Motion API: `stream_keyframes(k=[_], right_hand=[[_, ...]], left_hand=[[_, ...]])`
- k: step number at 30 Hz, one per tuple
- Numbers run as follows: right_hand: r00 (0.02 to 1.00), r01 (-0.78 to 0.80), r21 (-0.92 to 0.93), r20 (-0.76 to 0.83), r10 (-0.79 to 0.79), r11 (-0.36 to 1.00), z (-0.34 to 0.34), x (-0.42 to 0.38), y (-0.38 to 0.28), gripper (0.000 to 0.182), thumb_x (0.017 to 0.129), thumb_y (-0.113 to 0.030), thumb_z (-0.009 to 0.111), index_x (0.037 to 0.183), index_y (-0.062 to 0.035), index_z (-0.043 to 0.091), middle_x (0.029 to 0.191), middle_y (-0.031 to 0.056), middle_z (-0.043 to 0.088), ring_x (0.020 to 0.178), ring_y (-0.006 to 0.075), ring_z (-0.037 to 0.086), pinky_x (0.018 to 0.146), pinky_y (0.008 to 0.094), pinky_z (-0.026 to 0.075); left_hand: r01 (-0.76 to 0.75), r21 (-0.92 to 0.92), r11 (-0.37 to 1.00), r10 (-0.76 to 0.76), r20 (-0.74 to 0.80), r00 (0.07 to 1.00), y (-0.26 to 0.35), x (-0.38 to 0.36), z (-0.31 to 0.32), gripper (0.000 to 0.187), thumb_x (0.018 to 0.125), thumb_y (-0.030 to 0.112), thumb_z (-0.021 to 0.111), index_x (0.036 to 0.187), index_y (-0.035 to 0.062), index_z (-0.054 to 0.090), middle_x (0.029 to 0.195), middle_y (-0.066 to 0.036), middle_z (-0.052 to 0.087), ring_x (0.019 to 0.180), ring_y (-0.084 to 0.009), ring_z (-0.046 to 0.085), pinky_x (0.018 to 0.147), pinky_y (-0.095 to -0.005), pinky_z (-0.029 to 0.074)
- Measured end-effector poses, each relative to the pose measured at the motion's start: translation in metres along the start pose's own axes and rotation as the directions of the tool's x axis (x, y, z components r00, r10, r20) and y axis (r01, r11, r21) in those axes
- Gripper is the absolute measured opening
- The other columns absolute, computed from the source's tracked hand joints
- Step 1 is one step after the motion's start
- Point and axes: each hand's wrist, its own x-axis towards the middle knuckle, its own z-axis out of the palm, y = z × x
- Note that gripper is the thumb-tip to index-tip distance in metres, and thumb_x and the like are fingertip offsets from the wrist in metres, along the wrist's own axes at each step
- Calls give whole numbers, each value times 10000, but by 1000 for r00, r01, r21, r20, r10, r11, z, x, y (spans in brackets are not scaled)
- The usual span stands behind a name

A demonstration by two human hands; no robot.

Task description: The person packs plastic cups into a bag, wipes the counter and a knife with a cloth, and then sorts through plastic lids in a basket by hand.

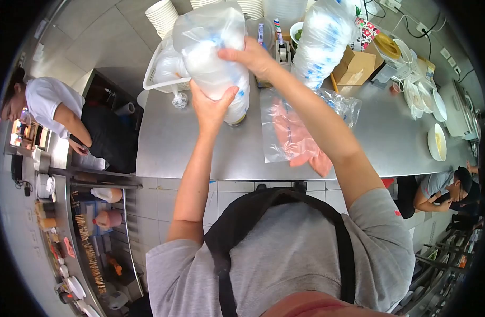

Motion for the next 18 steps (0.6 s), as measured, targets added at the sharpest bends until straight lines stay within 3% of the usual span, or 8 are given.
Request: stream_keyframes(k=[4,5,7,9,11,12,16,18], right_hand=[[990,128,149,-85,-116,981,11,-15,46,667,662,-384,749,1136,17,504,1042,106,584,958,174,548,837,293,434],[990,120,148,-86,-108,982,12,-17,50,667,662,-384,749,1136,17,504,1042,106,584,958,174,548,837,293,434],[985,129,88,-123,-118,988,15,-20,51,665,667,-381,747,1134,24,504,1062,110,578,979,174,539,846,294,429],[992,101,39,-79,-98,994,2,-23,44,658,671,-360,747,1151,11,493,1059,99,577,985,169,532,848,292,427],[989,143,-111,-14,-146,983,-9,-21,20,659,664,-331,756,1168,-8,481,1047,94,581,969,165,537,839,290,431],[961,272,16,-54,-271,962,-6,-16,8,673,655,-315,764,1181,-18,467,1042,93,582,955,160,542,836,288,432],[967,228,-233,-60,-248,945,2,-5,-5,628,714,-309,725,1189,-9,446,1090,78,546,1006,144,502,864,292,415],[970,210,-103,-103,-221,972,5,-3,22,611,693,-349,734,1140,-9,494,1038,85,576,954,153,533,828,288,433]], left_hand=[[-54,43,998,52,48,997,17,35,-8,785,557,212,831,1159,-9,379,1056,-142,539,951,-233,540,819,-337,429],[-53,-59,997,52,-9,999,32,47,-6,777,558,197,831,1160,-12,389,1051,-137,543,941,-220,543,813,-325,434],[-52,-159,986,42,-61,997,41,55,-6,769,559,183,831,1162,-15,398,1045,-132,548,931,-207,546,807,-314,440],[122,-96,988,-110,126,986,40,60,-8,728,580,160,819,1162,-17,420,1035,-120,557,912,-183,551,795,-293,449],[81,-98,992,-71,105,992,31,52,-8,694,589,157,814,1146,-18,439,1022,-114,565,906,-181,554,789,-290,452],[51,-98,994,-43,78,996,24,44,-7,660,598,153,808,1130,-19,458,1009,-109,573,900,-179,557,784,-287,455],[51,-120,991,-45,57,997,-3,15,-4,652,603,148,804,1131,-15,460,1015,-103,572,918,-176,554,796,-287,452],[18,-177,984,-6,70,998,-8,10,-4,652,602,148,804,1130,-11,456,1015,-99,571,920,-177,555,798,-289,451]])
